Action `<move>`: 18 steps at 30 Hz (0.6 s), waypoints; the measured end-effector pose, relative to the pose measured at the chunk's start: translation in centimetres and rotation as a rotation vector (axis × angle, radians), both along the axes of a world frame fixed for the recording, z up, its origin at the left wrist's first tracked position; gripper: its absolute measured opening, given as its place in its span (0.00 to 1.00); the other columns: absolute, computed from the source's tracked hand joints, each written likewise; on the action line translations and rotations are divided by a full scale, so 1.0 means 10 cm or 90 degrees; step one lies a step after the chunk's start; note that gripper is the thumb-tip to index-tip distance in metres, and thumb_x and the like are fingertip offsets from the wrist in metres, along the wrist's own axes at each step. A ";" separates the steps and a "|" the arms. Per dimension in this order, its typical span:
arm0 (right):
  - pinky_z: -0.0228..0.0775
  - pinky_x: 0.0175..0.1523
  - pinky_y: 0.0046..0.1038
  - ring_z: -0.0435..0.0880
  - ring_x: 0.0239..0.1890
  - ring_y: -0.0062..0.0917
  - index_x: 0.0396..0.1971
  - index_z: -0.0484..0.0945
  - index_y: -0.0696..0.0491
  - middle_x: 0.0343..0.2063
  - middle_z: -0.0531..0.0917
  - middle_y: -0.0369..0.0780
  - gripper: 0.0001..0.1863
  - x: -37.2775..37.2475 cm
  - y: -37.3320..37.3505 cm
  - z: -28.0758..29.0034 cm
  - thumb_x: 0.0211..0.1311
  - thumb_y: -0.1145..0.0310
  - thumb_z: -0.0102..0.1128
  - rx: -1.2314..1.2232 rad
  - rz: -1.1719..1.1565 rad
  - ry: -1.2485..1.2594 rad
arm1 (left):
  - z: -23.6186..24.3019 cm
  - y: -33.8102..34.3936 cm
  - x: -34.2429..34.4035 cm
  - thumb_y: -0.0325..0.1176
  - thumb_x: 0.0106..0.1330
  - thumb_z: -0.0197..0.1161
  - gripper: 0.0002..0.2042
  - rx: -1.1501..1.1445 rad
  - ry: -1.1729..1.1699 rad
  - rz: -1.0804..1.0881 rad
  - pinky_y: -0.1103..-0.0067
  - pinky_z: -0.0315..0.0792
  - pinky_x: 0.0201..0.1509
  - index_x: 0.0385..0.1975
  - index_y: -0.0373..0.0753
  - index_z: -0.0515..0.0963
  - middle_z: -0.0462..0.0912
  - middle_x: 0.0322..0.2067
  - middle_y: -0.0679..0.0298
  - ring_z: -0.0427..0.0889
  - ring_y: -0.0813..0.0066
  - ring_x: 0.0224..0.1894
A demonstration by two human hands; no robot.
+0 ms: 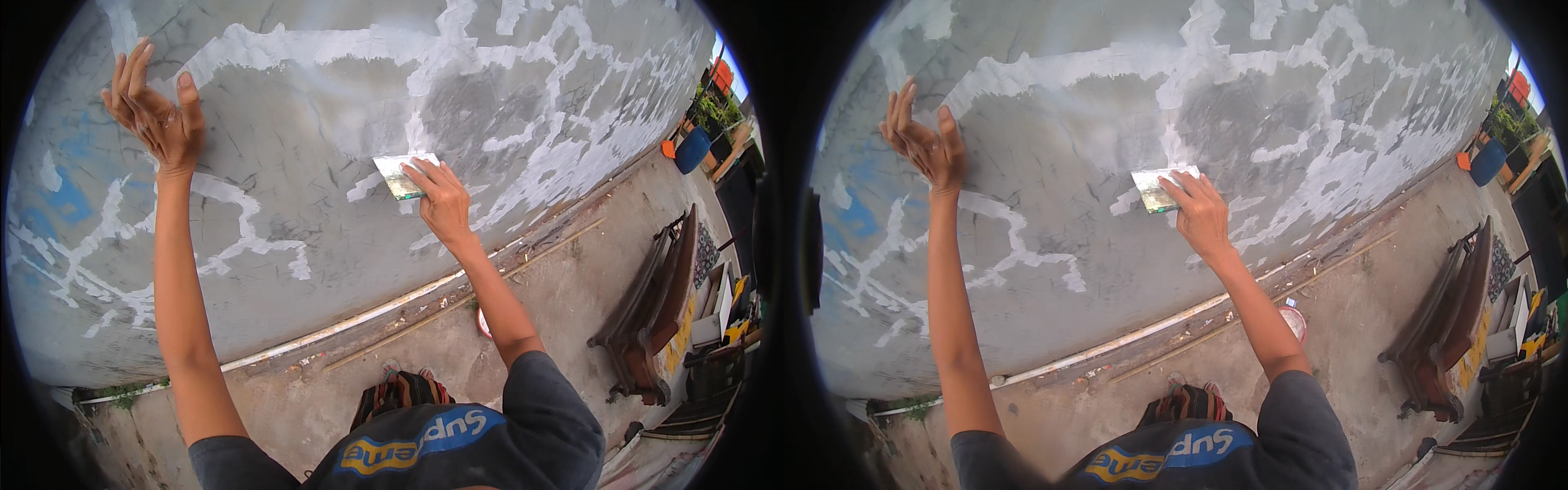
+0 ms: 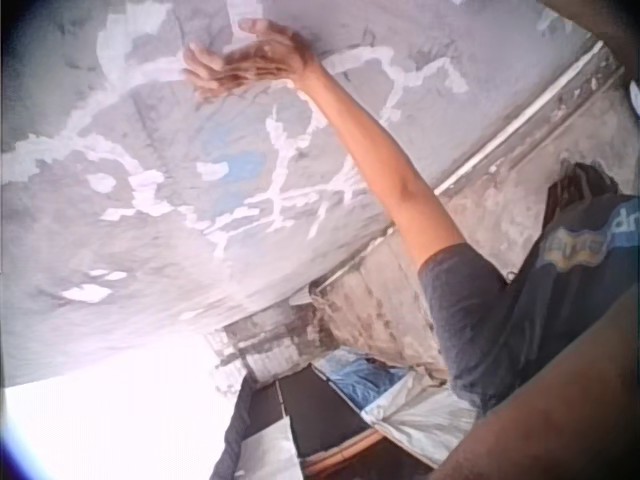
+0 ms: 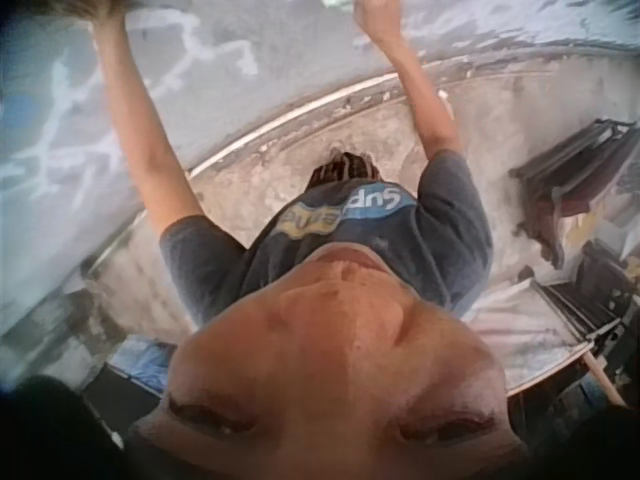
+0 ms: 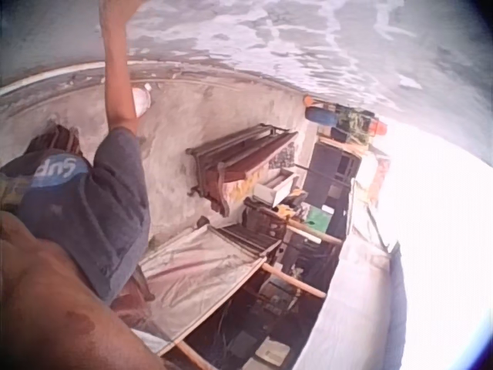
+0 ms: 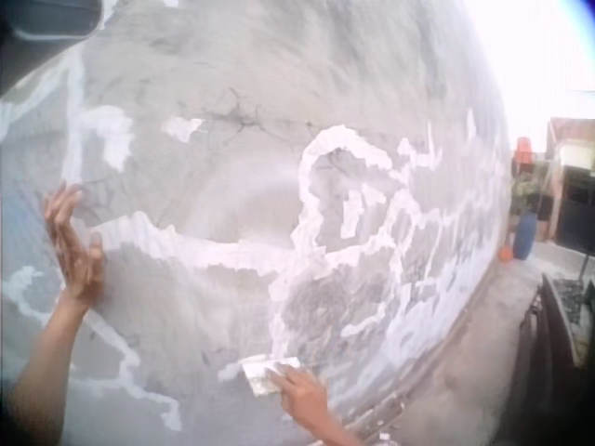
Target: The person uses a trowel and a smaller scraper to scoop white plaster from a bucket and apply it to a cracked concrete wall, smoothing the surface in repeated strokes.
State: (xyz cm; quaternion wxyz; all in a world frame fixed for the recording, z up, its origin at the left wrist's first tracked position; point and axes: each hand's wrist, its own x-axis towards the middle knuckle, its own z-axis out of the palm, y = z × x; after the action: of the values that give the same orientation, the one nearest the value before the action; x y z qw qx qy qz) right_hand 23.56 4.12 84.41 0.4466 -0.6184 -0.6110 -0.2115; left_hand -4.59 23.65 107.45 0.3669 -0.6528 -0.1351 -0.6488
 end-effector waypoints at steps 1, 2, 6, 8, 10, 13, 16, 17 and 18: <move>0.70 0.63 0.39 0.80 0.55 0.38 0.51 0.82 0.45 0.52 0.82 0.39 0.33 -0.07 -0.13 -0.16 0.43 0.89 0.51 -0.044 0.011 0.019 | 0.02 -0.01 -0.02 0.51 0.67 0.51 0.22 0.003 0.002 0.000 0.54 0.36 0.75 0.59 0.54 0.63 0.71 0.60 0.73 0.60 0.66 0.70; 0.71 0.62 0.38 0.80 0.54 0.38 0.51 0.82 0.46 0.52 0.82 0.39 0.32 -0.14 -0.24 -0.32 0.44 0.88 0.52 -0.083 0.022 0.034 | 0.03 -0.01 -0.03 0.52 0.66 0.51 0.23 0.002 0.002 0.002 0.55 0.36 0.75 0.59 0.54 0.63 0.71 0.61 0.73 0.59 0.66 0.70; 0.73 0.56 0.33 0.82 0.49 0.30 0.51 0.80 0.51 0.45 0.83 0.44 0.23 -0.31 -0.75 -1.05 0.54 0.81 0.53 -0.246 0.071 0.542 | -0.01 0.00 0.01 0.54 0.65 0.51 0.24 0.006 0.009 -0.009 0.55 0.37 0.75 0.59 0.53 0.62 0.70 0.61 0.73 0.59 0.66 0.70; 0.73 0.55 0.32 0.82 0.47 0.26 0.50 0.78 0.56 0.45 0.83 0.42 0.19 -0.32 -0.84 -1.28 0.58 0.79 0.52 -0.271 0.144 0.845 | 0.06 0.00 0.02 0.54 0.64 0.52 0.25 0.011 0.020 -0.026 0.55 0.37 0.75 0.59 0.53 0.62 0.70 0.61 0.72 0.59 0.65 0.70; 0.74 0.54 0.31 0.81 0.46 0.23 0.51 0.74 0.61 0.47 0.81 0.39 0.16 -0.35 -0.90 -1.27 0.63 0.77 0.51 -0.189 0.284 1.155 | 0.05 -0.02 0.00 0.55 0.63 0.53 0.26 0.002 0.028 -0.040 0.54 0.37 0.75 0.59 0.52 0.62 0.70 0.61 0.71 0.59 0.64 0.69; 0.74 0.56 0.29 0.81 0.49 0.23 0.51 0.72 0.59 0.47 0.81 0.39 0.15 -0.50 -0.93 -0.94 0.69 0.69 0.54 -0.067 0.382 1.315 | 0.06 0.00 -0.04 0.54 0.63 0.54 0.27 -0.003 0.044 -0.078 0.56 0.39 0.75 0.59 0.51 0.62 0.70 0.60 0.69 0.59 0.63 0.69; 0.73 0.54 0.29 0.81 0.48 0.21 0.50 0.74 0.57 0.46 0.82 0.38 0.14 -0.71 -0.94 -0.51 0.73 0.64 0.53 0.033 0.388 1.246 | 0.15 -0.03 -0.20 0.49 0.64 0.55 0.25 -0.010 0.071 -0.088 0.59 0.42 0.74 0.59 0.49 0.64 0.70 0.60 0.67 0.59 0.62 0.69; 0.73 0.54 0.28 0.81 0.47 0.20 0.49 0.75 0.56 0.46 0.82 0.37 0.13 -0.77 -0.93 -0.43 0.73 0.64 0.52 0.061 0.360 1.185 | 0.20 -0.10 -0.32 0.45 0.65 0.55 0.23 0.002 0.074 -0.084 0.62 0.45 0.74 0.58 0.46 0.66 0.71 0.60 0.65 0.59 0.61 0.69; 0.73 0.53 0.28 0.81 0.47 0.19 0.48 0.76 0.56 0.46 0.82 0.37 0.12 -0.83 -0.89 -0.40 0.73 0.64 0.52 0.089 0.329 1.122 | 0.31 -0.18 -0.47 0.43 0.66 0.56 0.22 0.031 0.092 -0.051 0.64 0.46 0.73 0.58 0.45 0.67 0.71 0.60 0.64 0.59 0.60 0.69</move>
State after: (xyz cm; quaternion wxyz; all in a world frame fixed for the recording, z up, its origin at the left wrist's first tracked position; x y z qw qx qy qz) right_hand 15.27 -4.76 80.45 0.8205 -0.3717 -0.1546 0.4058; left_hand -9.27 21.82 110.55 0.3652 -0.6939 -0.0663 -0.6170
